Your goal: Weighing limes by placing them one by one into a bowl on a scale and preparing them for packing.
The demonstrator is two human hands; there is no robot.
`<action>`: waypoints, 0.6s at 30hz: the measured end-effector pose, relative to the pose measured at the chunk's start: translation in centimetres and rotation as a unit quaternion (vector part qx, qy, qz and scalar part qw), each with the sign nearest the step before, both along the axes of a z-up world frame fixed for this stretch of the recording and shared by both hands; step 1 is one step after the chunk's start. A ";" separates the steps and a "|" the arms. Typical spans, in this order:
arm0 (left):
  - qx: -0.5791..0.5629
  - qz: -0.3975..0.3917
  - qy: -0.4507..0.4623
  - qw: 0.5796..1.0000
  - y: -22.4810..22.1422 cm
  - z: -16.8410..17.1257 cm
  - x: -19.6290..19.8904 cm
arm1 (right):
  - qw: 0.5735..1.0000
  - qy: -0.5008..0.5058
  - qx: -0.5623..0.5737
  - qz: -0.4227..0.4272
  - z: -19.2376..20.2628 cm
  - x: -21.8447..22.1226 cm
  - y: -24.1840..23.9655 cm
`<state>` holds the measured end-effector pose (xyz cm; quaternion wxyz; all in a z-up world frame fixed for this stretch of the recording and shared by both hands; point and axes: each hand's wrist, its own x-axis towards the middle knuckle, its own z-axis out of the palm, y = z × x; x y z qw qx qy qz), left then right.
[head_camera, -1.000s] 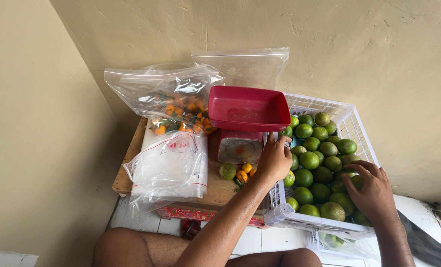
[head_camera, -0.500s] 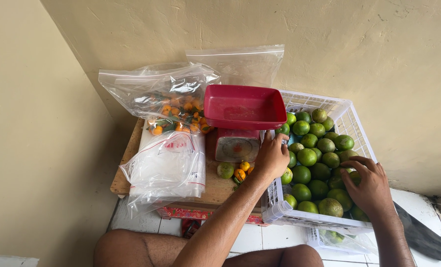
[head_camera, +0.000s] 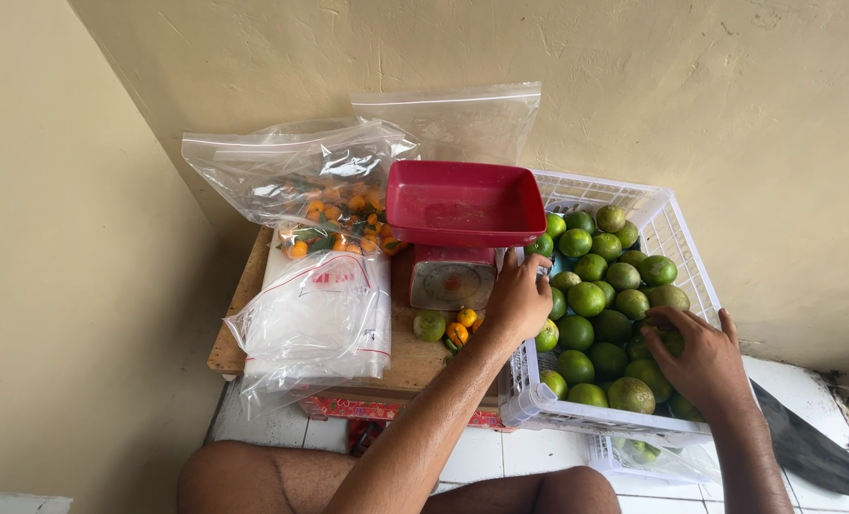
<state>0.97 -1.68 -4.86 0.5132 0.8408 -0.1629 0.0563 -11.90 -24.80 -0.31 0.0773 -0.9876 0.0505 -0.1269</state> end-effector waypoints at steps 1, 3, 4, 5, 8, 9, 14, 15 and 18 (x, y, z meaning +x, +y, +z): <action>0.001 -0.005 0.002 1.000 0.0 0.0 0.0 | 1.000 -0.005 -0.003 0.005 -0.1 -0.1 0.0; 0.005 -0.008 0.006 1.000 0.3 0.4 0.0 | 1.000 -0.002 -0.004 0.005 0.3 0.0 0.3; 0.008 -0.010 0.011 1.000 0.3 0.6 -0.2 | 1.000 0.002 -0.005 0.006 0.5 -0.1 0.3; 0.008 -0.014 0.012 1.000 0.2 0.2 -0.1 | 1.000 0.003 -0.005 0.002 0.5 -0.2 0.4; 0.000 -0.006 -0.022 1.000 0.1 0.0 0.1 | 1.000 0.005 0.001 -0.002 0.9 -0.2 0.6; 0.007 -0.011 -0.002 1.000 0.2 0.4 0.1 | 1.000 -0.005 0.013 0.008 1.1 -0.2 0.6; 0.010 -0.020 0.044 0.999 0.6 1.5 -0.6 | 1.000 -0.008 -0.005 0.011 1.0 -0.2 0.7; 0.010 -0.020 0.043 0.999 0.6 1.5 -0.5 | 1.000 0.001 -0.007 0.004 1.1 -0.3 0.8; 0.011 -0.019 0.044 0.999 0.6 1.5 -0.6 | 1.000 0.005 -0.015 0.003 0.6 -0.2 0.3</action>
